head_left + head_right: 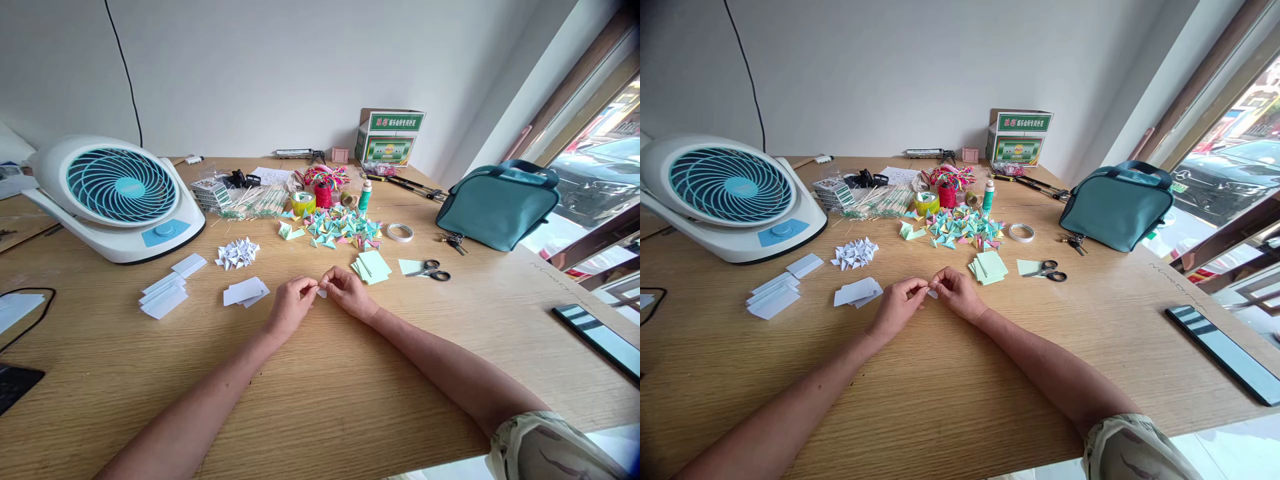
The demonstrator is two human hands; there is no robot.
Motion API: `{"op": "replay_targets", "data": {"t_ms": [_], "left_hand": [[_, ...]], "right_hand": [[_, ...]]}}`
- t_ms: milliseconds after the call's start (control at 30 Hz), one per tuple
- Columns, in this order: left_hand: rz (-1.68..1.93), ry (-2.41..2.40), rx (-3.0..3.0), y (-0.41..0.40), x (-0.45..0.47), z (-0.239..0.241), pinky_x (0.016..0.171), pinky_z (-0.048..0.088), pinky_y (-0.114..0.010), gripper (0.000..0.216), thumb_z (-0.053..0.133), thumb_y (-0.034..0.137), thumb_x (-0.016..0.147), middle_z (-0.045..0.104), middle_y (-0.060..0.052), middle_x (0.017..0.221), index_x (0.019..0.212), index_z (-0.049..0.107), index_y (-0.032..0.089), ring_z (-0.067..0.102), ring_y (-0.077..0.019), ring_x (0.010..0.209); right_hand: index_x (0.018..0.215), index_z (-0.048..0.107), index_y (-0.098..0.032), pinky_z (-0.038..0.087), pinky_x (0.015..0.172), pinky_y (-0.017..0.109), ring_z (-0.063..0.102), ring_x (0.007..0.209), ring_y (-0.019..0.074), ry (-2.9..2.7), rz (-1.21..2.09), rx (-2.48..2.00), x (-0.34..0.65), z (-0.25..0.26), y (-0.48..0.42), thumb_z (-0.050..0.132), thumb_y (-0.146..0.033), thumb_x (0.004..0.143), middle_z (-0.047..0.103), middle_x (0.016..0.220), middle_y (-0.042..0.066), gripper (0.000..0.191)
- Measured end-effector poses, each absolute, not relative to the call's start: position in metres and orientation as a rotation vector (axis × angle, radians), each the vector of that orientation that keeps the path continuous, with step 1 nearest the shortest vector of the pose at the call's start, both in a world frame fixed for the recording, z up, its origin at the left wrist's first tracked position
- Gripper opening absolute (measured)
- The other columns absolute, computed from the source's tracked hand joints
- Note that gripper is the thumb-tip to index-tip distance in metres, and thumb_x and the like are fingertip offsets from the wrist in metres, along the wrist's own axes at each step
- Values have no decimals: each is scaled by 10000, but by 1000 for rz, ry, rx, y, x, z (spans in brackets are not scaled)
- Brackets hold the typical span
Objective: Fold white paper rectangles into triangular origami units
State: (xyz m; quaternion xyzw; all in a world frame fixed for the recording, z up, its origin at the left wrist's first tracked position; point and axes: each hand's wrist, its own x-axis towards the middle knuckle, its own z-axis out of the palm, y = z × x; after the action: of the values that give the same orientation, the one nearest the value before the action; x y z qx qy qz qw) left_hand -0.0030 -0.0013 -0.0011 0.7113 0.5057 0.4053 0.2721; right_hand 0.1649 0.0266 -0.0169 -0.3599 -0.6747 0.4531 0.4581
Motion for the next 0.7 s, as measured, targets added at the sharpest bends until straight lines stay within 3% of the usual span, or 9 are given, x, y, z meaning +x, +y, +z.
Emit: {"op": "replay_targets", "data": {"t_ms": [300,700], "left_hand": [[1177,1326,1438,6,-5,-7,456,520,-229,303,629,445,767,529,3,655,723,621,145,492,-106,553],[1049,1190,1064,5,-7,7,489,484,-190,425,780,494,578,539,5,653,695,629,115,447,-65,566]], "right_hand": [[867,545,-201,438,635,266,528,705,132,-1603,1181,-833,163,-17,25,661,-461,798,582,832,13,292],[813,571,-194,458,649,283,548,692,142,-1624,1133,-823,164,-24,29,629,-436,836,600,776,19,249]]}}
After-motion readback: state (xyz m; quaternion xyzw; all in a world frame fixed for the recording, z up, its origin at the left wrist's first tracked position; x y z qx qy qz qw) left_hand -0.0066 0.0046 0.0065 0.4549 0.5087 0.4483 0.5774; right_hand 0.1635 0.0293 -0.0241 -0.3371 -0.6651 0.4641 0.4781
